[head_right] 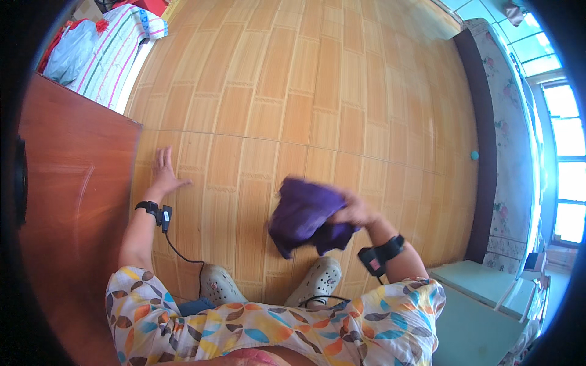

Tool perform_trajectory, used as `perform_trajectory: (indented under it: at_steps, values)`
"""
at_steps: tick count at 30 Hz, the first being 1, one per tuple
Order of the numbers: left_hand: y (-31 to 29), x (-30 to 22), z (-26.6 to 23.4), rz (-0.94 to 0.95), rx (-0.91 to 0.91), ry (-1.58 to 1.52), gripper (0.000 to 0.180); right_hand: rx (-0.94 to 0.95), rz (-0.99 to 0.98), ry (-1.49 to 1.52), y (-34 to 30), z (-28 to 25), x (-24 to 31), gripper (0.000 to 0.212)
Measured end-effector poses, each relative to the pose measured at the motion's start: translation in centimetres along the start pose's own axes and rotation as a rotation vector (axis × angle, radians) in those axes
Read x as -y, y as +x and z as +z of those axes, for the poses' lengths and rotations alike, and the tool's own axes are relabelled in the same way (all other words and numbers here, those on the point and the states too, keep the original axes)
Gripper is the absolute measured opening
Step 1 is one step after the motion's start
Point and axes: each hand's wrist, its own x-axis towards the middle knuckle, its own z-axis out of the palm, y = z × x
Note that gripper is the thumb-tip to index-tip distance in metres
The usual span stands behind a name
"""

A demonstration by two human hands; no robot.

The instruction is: The person kneels on the floor and wipes the tiled surface with a purple cloth. They clean around a bed, a wooden cabinet, and a doorway, moving systematically across the room.

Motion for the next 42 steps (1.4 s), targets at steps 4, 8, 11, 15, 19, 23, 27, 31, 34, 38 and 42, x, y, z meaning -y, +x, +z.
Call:
perform_trajectory:
  at_steps: [4,8,11,15,19,23,27,31,34,38,42]
  values:
    - [0.9,0.7,-0.4,-0.113,0.022,0.013,0.157,-0.441,-0.169,0.263,0.8,-9.0,-0.4,0.070]
    - [1.5,-0.2,-1.0,-0.192,0.179,0.147,0.166,-1.023,-0.243,-0.199,5.5,-13.9,-4.1,0.081]
    - [1.7,-0.7,-1.8,-0.193,0.267,0.160,0.171,-1.414,0.234,-0.653,9.1,-13.4,-7.3,0.121]
    - [1.5,-0.9,-2.3,-0.189,0.289,0.119,0.172,-1.533,0.558,-0.890,13.5,-14.5,-8.3,0.122]
    - [1.5,-1.0,-2.0,-0.179,0.253,0.114,0.171,-1.615,0.444,-1.081,20.0,-22.7,-4.0,0.103]
    - [1.0,-1.1,-1.6,-0.149,0.229,-0.006,0.168,-1.599,0.430,-1.117,29.3,-29.6,2.4,0.097]
    - [0.8,-1.2,-1.4,-0.114,0.220,-0.067,0.167,-1.444,0.270,-1.188,40.0,-27.6,7.9,0.095]
    - [0.9,-1.0,-1.2,-0.118,0.241,-0.108,0.167,-1.236,0.007,-1.392,51.1,-20.0,12.6,0.092]
    - [0.9,-0.9,-1.4,-0.122,0.252,-0.132,0.164,-1.038,-0.165,-1.448,58.8,-12.2,14.8,0.090]
    - [0.8,-0.9,-2.0,-0.121,0.296,-0.141,0.163,-0.733,-0.414,-1.530,65.8,-1.3,16.1,0.086]
    - [1.0,-1.0,-2.6,-0.144,0.363,-0.115,0.162,-0.366,-0.740,-1.534,67.8,7.3,14.1,0.086]
